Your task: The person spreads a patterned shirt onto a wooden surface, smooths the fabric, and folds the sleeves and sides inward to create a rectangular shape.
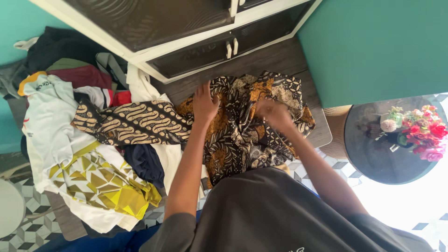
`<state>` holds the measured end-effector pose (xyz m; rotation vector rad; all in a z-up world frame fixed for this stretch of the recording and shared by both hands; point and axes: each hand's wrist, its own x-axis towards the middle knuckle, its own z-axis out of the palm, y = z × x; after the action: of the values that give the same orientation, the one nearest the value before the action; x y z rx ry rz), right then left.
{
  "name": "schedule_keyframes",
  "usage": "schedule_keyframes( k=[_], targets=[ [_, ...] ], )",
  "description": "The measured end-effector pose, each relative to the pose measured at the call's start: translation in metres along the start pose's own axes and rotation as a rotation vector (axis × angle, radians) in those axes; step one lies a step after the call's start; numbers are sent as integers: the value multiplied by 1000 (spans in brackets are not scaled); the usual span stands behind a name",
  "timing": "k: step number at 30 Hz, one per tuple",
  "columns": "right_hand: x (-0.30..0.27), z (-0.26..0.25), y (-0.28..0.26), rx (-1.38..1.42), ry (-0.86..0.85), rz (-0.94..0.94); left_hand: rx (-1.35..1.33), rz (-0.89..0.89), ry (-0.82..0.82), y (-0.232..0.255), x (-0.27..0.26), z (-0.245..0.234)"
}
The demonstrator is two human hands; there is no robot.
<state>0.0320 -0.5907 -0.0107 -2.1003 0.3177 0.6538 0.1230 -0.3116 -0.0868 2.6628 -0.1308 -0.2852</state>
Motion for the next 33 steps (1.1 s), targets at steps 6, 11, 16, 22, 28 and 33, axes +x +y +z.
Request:
schedule_keyframes(
  k=[6,11,16,22,28,33],
  targets=[
    [77,-58,8,-221,654,-357,146,143,147,5,42,-4],
    [82,-48,41,-212,17,156,67,-223,-419,0,28,5],
    [63,-36,72,-72,-88,365,209,-159,-576,-49,-32,37],
    [93,-24,56,188,-27,280,-22,-223,-520,-60,-77,29],
    [100,-26,-28,-44,-253,205,-258,-338,-460,-31,-66,-40],
    [125,-40,-32,-168,-131,-90,-274,-252,-146,-48,-49,-81]
  ],
)
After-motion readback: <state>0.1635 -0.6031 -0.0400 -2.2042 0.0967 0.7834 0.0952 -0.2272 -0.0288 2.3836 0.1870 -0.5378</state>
